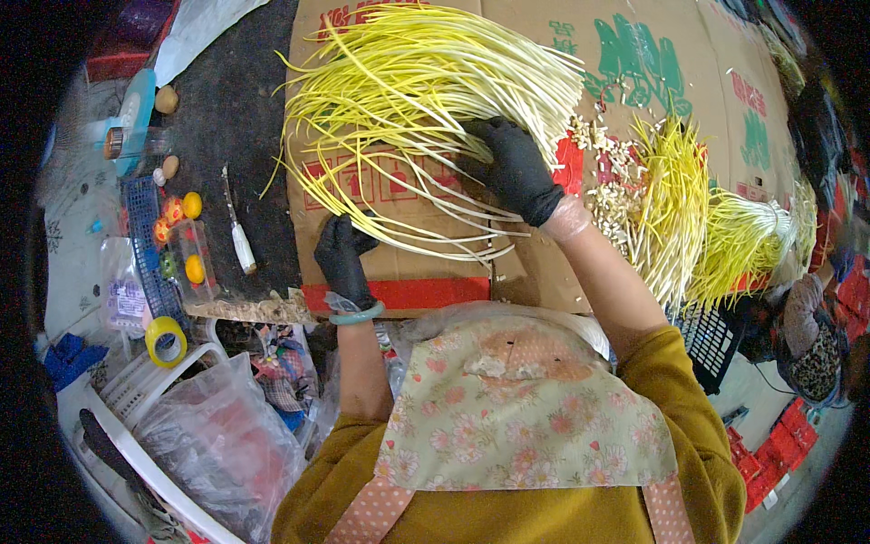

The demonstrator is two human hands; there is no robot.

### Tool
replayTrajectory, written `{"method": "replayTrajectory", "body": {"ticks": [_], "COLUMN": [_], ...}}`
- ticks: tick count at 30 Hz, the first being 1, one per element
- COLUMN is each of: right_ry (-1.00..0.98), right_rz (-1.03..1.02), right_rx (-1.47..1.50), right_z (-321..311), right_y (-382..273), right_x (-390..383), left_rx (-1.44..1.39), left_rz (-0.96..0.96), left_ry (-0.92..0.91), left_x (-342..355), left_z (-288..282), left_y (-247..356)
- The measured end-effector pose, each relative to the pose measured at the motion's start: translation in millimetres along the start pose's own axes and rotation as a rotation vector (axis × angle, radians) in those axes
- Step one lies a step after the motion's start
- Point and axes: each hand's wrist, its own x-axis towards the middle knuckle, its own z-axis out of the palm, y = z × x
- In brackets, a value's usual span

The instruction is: The person repeatedly picks up bundles of yellow and white stalks, aligns them, and places them into a blue crate. The person also uses a knife to trim the ends of the stalks on a cardboard surface.

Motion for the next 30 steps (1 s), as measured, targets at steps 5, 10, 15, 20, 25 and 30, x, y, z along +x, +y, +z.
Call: {"method": "replayTrajectory", "body": {"ticks": [5, 10, 15, 20, 25, 30], "right_ry": [-0.026, 0.073, -0.228, -0.294, -0.386, -0.026], "right_rz": [0.081, -0.063, -0.217, -0.417, -0.439, -0.192], "right_rx": [0.046, -0.029, -0.037, -0.088, 0.017, 0.151], "right_z": [2, 30, 72, 73, 61, 35], "right_y": [-9, -35, -62, -78, -79, -63], "right_x": [7, 14, -14, -34, -34, -14], "left_rx": [0.006, -0.004, 0.001, -0.055, -0.04, -0.193], "left_rz": [-0.025, -0.018, -0.024, -0.132, -0.193, -0.302], "left_ry": [0.03, -0.009, -0.043, -0.117, -0.208, -0.142], "left_x": [0, -2, -8, -32, -34, -24], "left_z": [-2, -1, -8, -20, -29, -30], "left_y": [-2, 4, -6, 4, 5, 5]}}
